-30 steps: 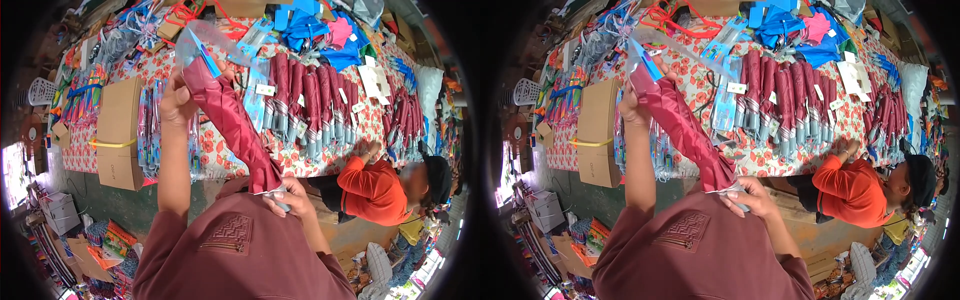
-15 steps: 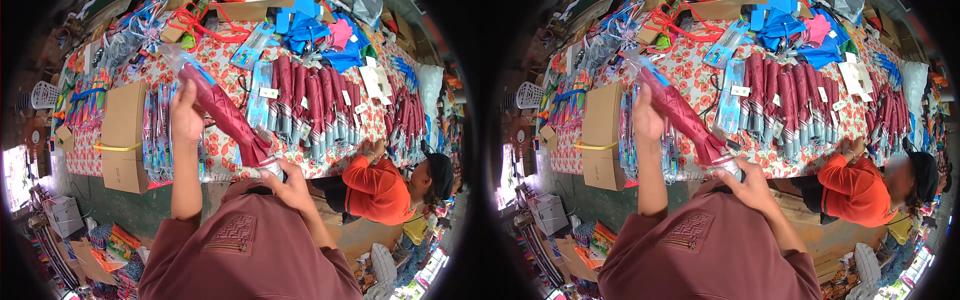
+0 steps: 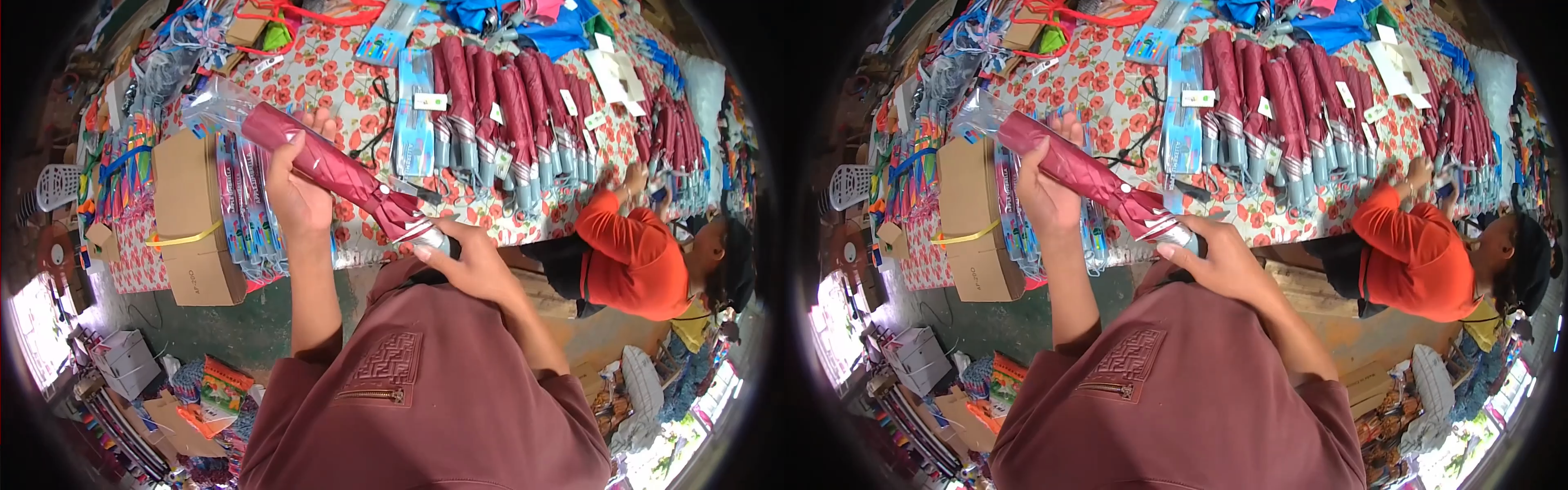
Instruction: Packaging folded umbrellas into plastic sleeves and applying labels.
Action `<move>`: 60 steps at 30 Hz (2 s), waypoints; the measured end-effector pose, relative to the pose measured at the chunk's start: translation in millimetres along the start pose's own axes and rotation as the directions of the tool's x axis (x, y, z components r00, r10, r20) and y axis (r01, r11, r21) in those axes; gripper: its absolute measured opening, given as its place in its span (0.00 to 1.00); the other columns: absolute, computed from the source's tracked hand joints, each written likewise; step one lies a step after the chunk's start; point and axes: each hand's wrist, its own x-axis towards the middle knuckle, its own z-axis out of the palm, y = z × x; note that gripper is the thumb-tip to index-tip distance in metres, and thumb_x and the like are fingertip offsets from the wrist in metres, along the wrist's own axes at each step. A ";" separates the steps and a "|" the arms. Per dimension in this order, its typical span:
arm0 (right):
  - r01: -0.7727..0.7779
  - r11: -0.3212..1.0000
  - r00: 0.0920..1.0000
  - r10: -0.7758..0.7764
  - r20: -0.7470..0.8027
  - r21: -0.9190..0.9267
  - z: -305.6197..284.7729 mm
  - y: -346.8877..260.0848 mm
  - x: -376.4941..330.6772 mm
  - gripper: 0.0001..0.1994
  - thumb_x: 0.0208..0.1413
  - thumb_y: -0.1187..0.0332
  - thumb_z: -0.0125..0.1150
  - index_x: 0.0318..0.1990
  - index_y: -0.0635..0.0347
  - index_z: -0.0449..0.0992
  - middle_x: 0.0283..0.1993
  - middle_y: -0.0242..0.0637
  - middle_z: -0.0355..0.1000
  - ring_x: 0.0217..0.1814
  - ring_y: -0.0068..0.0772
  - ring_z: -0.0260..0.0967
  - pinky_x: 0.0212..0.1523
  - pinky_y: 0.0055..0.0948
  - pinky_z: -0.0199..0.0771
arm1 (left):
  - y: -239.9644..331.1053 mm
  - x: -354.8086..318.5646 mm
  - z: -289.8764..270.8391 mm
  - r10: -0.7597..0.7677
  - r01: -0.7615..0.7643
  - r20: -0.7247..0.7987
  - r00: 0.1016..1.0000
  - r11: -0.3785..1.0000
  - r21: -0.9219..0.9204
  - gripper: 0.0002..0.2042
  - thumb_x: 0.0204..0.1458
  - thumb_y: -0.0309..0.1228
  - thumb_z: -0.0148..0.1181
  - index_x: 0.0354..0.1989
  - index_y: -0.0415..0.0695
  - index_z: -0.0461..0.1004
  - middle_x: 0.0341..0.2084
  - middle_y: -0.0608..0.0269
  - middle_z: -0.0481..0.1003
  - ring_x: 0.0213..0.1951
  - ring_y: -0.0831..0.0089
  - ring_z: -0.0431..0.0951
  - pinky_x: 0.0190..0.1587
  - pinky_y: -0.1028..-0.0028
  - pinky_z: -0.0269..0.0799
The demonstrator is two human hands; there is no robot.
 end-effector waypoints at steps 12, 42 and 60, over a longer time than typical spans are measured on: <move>-0.370 0.530 0.921 0.320 0.225 0.763 22.9 42.1 47.9 0.21 0.69 0.64 0.55 0.62 0.72 0.71 0.51 0.40 0.77 0.47 0.25 0.73 0.48 0.21 0.73 | -16.1 -7.1 -11.5 -0.098 0.084 0.085 0.991 0.984 0.159 0.16 0.57 0.23 0.54 0.53 0.35 0.69 0.43 0.52 0.77 0.38 0.66 0.78 0.44 0.72 0.73; -0.168 0.973 0.979 0.146 0.144 0.158 -0.5 -19.8 36.9 0.19 0.62 0.67 0.63 0.57 0.69 0.76 0.31 0.37 0.78 0.26 0.26 0.65 0.30 0.27 0.67 | -31.7 -21.0 1.9 -0.292 0.274 0.049 0.955 0.934 0.231 0.17 0.66 0.37 0.52 0.54 0.35 0.70 0.40 0.55 0.79 0.41 0.66 0.81 0.45 0.69 0.76; -0.155 0.941 0.973 0.093 0.213 0.299 4.8 -18.2 31.5 0.13 0.62 0.68 0.64 0.48 0.69 0.79 0.29 0.36 0.76 0.26 0.22 0.62 0.28 0.25 0.65 | -26.8 -42.6 -10.9 -0.214 0.154 0.133 0.968 0.920 0.360 0.19 0.65 0.34 0.51 0.58 0.33 0.67 0.48 0.48 0.77 0.46 0.60 0.80 0.51 0.64 0.77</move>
